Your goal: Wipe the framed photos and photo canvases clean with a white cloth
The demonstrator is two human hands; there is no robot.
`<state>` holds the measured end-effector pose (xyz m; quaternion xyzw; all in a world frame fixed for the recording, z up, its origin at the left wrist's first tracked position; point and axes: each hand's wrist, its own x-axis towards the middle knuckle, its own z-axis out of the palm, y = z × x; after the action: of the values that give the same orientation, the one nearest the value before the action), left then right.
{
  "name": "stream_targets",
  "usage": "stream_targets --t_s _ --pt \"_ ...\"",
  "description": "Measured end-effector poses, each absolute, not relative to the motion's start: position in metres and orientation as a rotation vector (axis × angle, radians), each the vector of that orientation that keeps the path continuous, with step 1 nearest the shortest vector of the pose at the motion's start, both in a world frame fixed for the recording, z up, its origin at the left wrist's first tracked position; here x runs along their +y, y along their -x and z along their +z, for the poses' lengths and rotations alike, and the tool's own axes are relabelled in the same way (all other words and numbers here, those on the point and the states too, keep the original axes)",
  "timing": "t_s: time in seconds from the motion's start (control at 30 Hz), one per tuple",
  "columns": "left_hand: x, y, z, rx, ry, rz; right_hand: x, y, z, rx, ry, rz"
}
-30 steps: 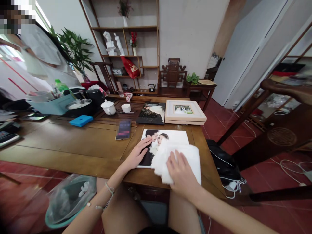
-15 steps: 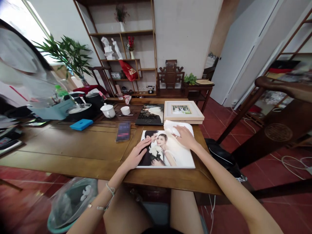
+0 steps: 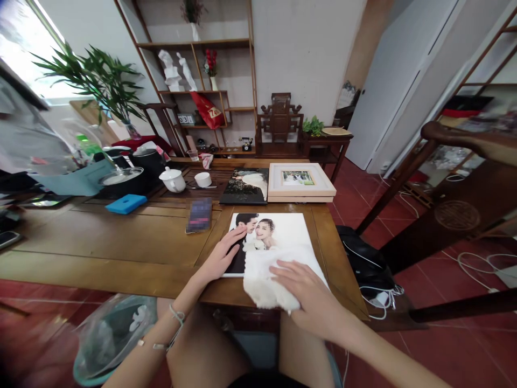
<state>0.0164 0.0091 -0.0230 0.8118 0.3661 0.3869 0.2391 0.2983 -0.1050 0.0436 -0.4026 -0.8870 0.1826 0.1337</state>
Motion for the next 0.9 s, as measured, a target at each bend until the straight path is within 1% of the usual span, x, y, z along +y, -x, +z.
stream_targets --t_s 0.1,0.23,0.37,0.47,0.57,0.67,0.73,0.8,0.9 --pt "0.008 -0.016 -0.023 0.993 -2.233 1.04 -0.055 -0.3 0.035 -2.445 1.218 0.456" --pt "0.008 -0.016 -0.023 0.982 -2.243 1.055 0.023 -0.309 0.029 -2.3 1.407 0.249" --pt "0.01 -0.016 -0.024 0.962 -2.238 1.06 0.06 -0.313 0.031 -2.244 1.492 0.142" --pt "0.01 -0.017 -0.024 0.972 -2.226 1.06 0.042 -0.303 0.03 -2.29 1.484 0.113" --pt "0.01 -0.016 -0.024 0.973 -2.221 1.06 -0.011 -0.285 0.028 -2.454 1.417 0.104" --pt "0.01 -0.015 -0.024 0.97 -2.221 1.05 -0.065 -0.27 0.028 -2.657 1.25 0.121" --pt "0.011 -0.015 -0.025 0.974 -2.217 1.043 -0.083 -0.268 0.029 -2.698 1.157 0.14" --pt "0.011 -0.016 -0.026 0.975 -2.212 1.05 -0.078 -0.271 0.03 -2.689 1.114 0.157" --pt "0.012 -0.017 -0.028 0.973 -2.199 1.087 -0.036 -0.283 0.029 -2.588 1.203 0.126"
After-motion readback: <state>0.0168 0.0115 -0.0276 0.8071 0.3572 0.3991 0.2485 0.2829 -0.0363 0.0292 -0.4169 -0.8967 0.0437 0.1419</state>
